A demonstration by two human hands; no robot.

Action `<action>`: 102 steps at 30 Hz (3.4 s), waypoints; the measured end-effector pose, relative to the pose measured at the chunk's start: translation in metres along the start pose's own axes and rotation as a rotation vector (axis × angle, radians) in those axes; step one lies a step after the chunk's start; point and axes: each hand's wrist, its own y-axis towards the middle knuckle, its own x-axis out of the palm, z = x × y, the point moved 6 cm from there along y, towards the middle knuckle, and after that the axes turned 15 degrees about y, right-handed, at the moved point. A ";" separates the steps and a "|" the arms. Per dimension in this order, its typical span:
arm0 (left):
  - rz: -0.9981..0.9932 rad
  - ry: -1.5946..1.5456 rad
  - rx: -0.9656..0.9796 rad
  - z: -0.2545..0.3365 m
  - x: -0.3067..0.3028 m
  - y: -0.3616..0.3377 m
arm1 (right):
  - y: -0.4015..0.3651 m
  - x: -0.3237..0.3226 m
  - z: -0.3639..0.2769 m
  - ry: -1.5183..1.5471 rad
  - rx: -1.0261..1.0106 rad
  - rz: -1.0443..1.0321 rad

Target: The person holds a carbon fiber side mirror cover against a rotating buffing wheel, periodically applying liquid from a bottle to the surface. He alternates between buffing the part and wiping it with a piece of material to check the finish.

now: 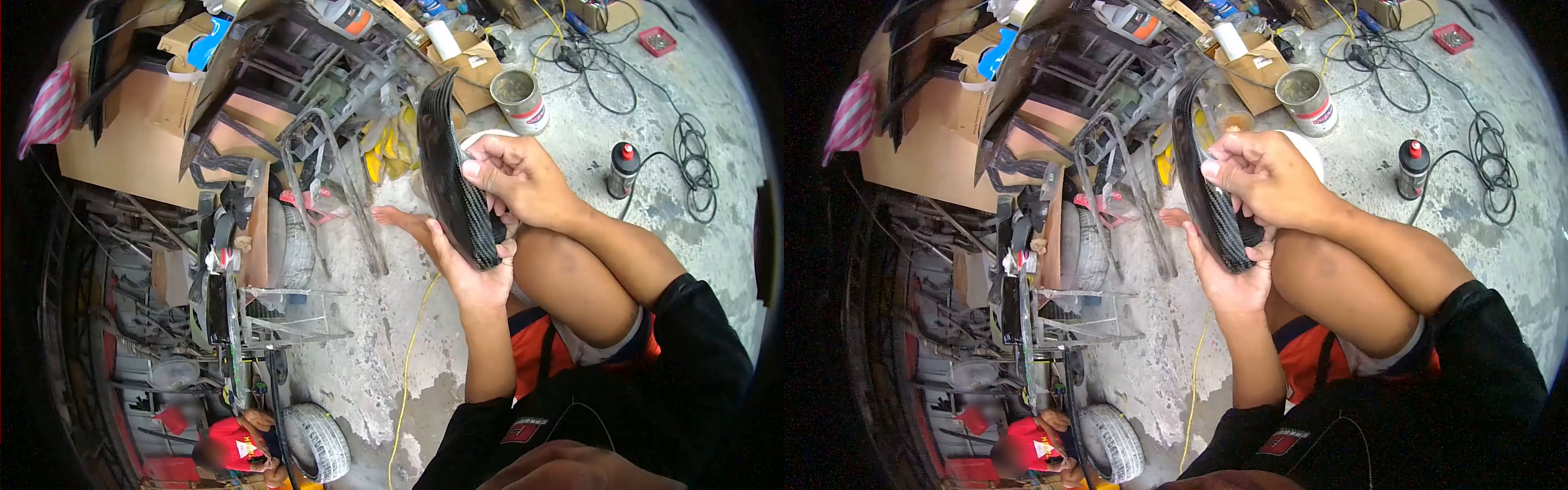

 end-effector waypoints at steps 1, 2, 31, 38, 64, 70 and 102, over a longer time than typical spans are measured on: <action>-0.080 -0.043 -0.038 -0.001 0.004 0.001 | 0.001 -0.001 -0.001 -0.029 0.001 0.004; -0.160 -0.086 -0.074 -0.002 0.009 0.001 | 0.002 -0.005 0.001 -0.028 0.002 0.006; -0.094 -0.133 0.071 -0.013 0.011 -0.004 | 0.003 -0.012 -0.010 0.290 0.005 -0.144; -0.037 -0.151 0.108 -0.017 0.020 -0.002 | 0.012 -0.012 -0.021 0.313 -0.016 -0.093; -0.222 -0.366 -0.322 -0.033 0.007 0.049 | 0.024 -0.087 0.008 0.270 0.088 0.200; -0.118 -0.218 -0.326 -0.036 0.010 0.054 | 0.023 -0.108 0.017 0.389 0.060 0.347; -0.030 -0.109 -0.357 -0.029 -0.002 0.044 | 0.015 -0.080 0.002 0.376 0.020 0.052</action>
